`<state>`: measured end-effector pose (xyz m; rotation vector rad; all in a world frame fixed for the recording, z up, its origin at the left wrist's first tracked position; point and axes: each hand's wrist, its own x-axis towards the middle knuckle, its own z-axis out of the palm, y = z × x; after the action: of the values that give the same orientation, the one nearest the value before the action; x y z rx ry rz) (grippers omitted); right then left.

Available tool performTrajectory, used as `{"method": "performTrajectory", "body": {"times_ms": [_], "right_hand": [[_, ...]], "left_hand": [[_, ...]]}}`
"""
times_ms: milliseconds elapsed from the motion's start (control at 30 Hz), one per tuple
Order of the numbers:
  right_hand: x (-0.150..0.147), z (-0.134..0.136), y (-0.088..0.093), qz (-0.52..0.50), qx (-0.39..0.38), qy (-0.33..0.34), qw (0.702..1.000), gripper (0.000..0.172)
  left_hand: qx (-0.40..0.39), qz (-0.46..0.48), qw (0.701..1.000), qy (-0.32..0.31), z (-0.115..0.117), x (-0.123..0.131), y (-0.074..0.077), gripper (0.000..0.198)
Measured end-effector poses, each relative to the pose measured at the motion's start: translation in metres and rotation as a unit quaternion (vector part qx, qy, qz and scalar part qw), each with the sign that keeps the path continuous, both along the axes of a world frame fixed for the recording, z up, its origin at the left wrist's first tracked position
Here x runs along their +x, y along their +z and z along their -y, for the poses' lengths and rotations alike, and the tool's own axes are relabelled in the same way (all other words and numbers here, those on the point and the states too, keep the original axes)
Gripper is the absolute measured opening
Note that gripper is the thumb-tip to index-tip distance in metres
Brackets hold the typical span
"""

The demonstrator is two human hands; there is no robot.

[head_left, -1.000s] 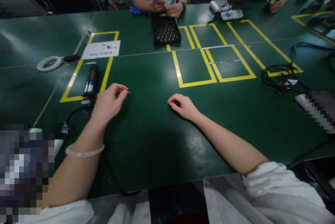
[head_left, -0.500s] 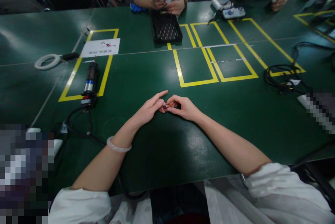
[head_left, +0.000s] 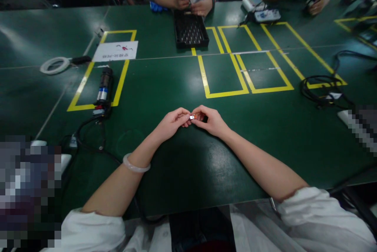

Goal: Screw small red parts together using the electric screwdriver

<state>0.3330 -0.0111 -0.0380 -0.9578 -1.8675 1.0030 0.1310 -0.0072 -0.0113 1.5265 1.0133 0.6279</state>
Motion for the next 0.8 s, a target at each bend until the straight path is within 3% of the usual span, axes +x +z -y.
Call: {"method": "performTrajectory", "body": {"times_ms": [367,800], "right_hand": [[-0.0001,0.0015,0.0010,-0.011,-0.009,0.001,1.000,0.021],[0.0012,-0.0001,0.0007,-0.010,0.025,0.004,1.000,0.008]], "left_hand": [[-0.008,0.011,1.000,0.002,0.0016,-0.0011,-0.0015,0.031],[0.000,0.003,1.000,0.013,0.0022,-0.0014,-0.0015,0.034]]}}
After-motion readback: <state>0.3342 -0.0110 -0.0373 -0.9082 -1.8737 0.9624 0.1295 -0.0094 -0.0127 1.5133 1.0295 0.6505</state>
